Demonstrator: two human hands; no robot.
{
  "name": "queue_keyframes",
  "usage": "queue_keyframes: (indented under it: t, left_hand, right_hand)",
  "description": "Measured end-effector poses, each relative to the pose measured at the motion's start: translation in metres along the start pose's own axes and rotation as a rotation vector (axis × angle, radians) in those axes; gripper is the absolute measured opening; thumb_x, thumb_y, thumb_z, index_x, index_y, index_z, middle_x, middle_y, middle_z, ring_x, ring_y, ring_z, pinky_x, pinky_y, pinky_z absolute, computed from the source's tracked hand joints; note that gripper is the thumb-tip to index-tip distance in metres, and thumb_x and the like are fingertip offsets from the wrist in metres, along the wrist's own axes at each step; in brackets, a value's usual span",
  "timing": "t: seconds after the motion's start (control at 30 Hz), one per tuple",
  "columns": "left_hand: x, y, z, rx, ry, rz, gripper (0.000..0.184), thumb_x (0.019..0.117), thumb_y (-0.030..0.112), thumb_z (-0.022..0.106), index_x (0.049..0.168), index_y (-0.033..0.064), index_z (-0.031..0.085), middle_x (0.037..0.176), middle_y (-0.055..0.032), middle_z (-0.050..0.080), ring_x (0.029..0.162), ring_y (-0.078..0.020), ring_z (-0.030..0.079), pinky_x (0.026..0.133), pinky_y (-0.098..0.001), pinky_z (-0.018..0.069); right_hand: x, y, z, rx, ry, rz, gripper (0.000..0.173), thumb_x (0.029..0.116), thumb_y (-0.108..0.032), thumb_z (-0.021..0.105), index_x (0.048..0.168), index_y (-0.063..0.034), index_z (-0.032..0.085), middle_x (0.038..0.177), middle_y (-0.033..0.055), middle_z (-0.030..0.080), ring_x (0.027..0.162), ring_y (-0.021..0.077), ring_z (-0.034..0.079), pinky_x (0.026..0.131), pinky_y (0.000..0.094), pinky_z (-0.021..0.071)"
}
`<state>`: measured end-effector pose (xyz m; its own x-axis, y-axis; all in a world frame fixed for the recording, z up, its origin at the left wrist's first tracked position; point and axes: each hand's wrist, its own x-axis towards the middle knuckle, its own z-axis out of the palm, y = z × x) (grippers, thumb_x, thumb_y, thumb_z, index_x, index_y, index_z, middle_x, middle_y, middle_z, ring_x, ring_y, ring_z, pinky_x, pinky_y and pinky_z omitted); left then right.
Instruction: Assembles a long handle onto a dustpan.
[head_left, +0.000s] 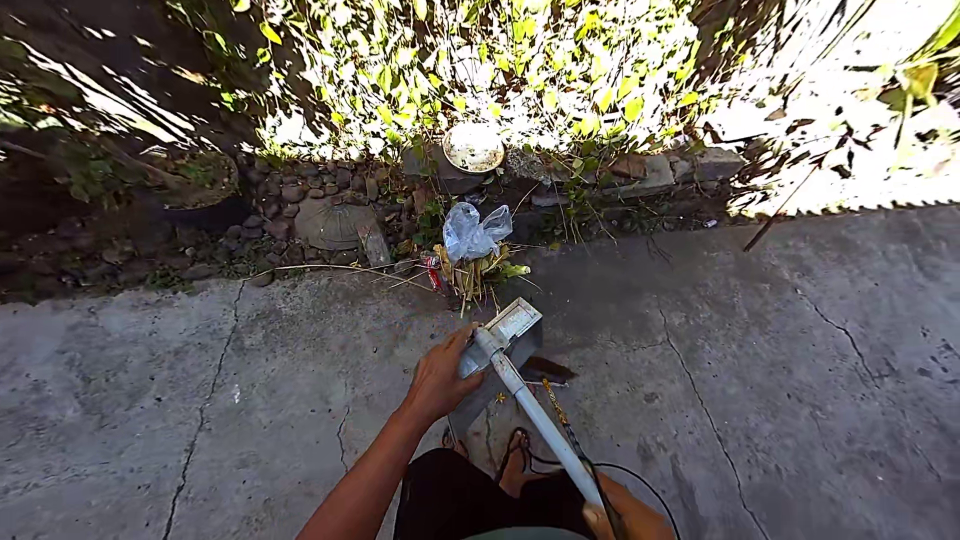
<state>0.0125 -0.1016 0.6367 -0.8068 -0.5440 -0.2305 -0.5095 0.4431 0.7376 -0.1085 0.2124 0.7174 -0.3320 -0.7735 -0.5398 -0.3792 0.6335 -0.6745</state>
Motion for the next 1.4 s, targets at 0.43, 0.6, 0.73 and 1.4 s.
queue_keyframes:
  t: [0.43, 0.6, 0.73, 1.4]
  left_hand:
    - [-0.029, 0.042, 0.030, 0.081, 0.072, 0.196, 0.071, 0.0850, 0.026, 0.076, 0.149, 0.0062, 0.050, 0.140, -0.0159, 0.062, 0.105, -0.0409, 0.068, 0.087, -0.0576, 0.0529]
    - [-0.039, 0.047, 0.034, 0.117, 0.116, 0.221, 0.074, 0.0839, 0.024, 0.077, 0.149, 0.0030, 0.050, 0.139, -0.0150, 0.063, 0.100, -0.0416, 0.068, 0.084, -0.0568, 0.0525]
    - [-0.047, 0.047, 0.041, 0.106, 0.116, 0.237, 0.075, 0.0822, 0.024, 0.078, 0.148, 0.0015, 0.051, 0.136, -0.0170, 0.065, 0.097, -0.0416, 0.069, 0.083, -0.0554, 0.0535]
    - [-0.040, 0.040, 0.033, 0.108, 0.131, 0.417, 0.083, 0.0752, 0.025, 0.079, 0.148, 0.0000, 0.047, 0.125, -0.0158, 0.069, 0.088, -0.0363, 0.067, 0.076, -0.0501, 0.0549]
  right_hand:
    - [0.079, -0.050, 0.026, -0.308, 0.261, 0.115, 0.054, 0.1088, -0.042, 0.043, 0.144, -0.0021, 0.052, 0.117, 0.0206, 0.070, 0.096, 0.0362, 0.073, 0.083, 0.0511, 0.0578]
    - [0.075, -0.041, 0.028, -0.215, 0.316, 0.025, 0.052, 0.1086, -0.039, 0.042, 0.138, 0.0009, 0.057, 0.108, 0.0202, 0.071, 0.094, 0.0348, 0.072, 0.083, 0.0501, 0.0575]
    - [0.076, -0.041, 0.019, 0.007, 0.172, 0.068, 0.042, 0.1093, -0.036, 0.044, 0.124, 0.0005, 0.060, 0.090, 0.0145, 0.067, 0.084, 0.0260, 0.067, 0.081, 0.0434, 0.0541]
    - [0.079, -0.031, 0.016, 0.378, 0.082, -0.060, 0.033, 0.1070, -0.035, 0.048, 0.115, -0.0047, 0.060, 0.072, -0.0017, 0.055, 0.052, 0.0042, 0.049, 0.052, 0.0220, 0.0451]
